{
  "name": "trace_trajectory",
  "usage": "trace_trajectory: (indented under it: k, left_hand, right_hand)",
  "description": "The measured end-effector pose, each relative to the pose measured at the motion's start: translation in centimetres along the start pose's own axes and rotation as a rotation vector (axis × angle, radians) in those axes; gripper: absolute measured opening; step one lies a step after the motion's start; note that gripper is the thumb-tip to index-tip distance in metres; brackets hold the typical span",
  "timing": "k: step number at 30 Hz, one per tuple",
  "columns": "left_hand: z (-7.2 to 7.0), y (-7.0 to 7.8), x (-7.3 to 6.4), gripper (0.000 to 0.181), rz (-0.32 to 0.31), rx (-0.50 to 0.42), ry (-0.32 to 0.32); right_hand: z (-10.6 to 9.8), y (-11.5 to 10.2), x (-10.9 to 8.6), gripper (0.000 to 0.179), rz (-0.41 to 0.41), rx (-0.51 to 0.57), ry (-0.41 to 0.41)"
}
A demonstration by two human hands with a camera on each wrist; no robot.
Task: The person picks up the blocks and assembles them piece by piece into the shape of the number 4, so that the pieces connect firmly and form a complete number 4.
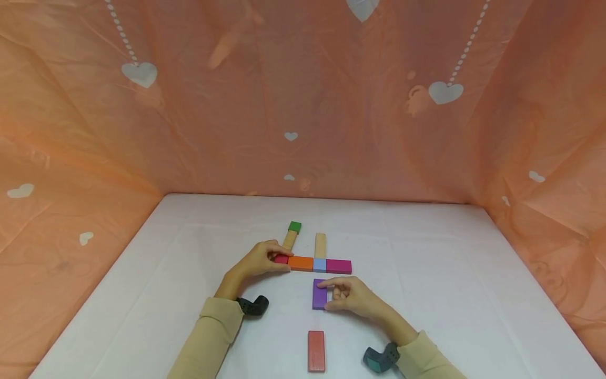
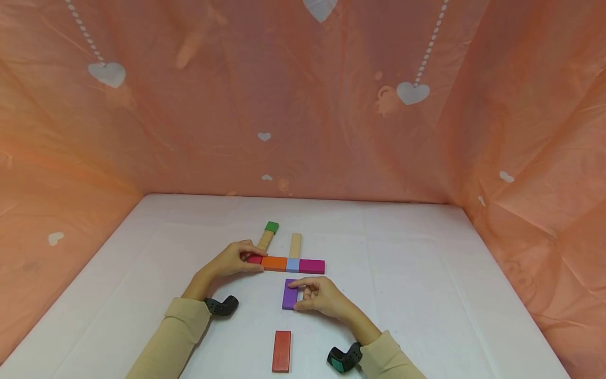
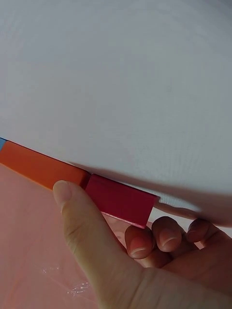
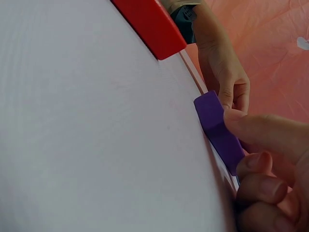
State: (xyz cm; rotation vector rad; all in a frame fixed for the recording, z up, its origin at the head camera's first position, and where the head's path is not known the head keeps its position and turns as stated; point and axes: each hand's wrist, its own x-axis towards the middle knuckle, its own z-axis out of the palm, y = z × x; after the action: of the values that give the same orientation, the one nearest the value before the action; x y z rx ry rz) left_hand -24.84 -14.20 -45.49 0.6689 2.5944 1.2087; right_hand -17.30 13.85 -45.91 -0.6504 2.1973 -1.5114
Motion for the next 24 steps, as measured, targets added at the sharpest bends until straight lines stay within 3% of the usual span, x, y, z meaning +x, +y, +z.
trace_trajectory:
  k: [14,24]
  left_hand:
    - [0.03,-0.04,0.09,0.032,-0.023,-0.004,0.001]
    - [-0.01,-0.06,0.06,0.033,0.008,-0.006,-0.003]
  right_hand:
    - [-0.08,-0.05,0.12,0.045,-0.007,-0.032,-0.001]
    - [-0.12,0.02,0.42,0.045,0.034,-0.038,0.008]
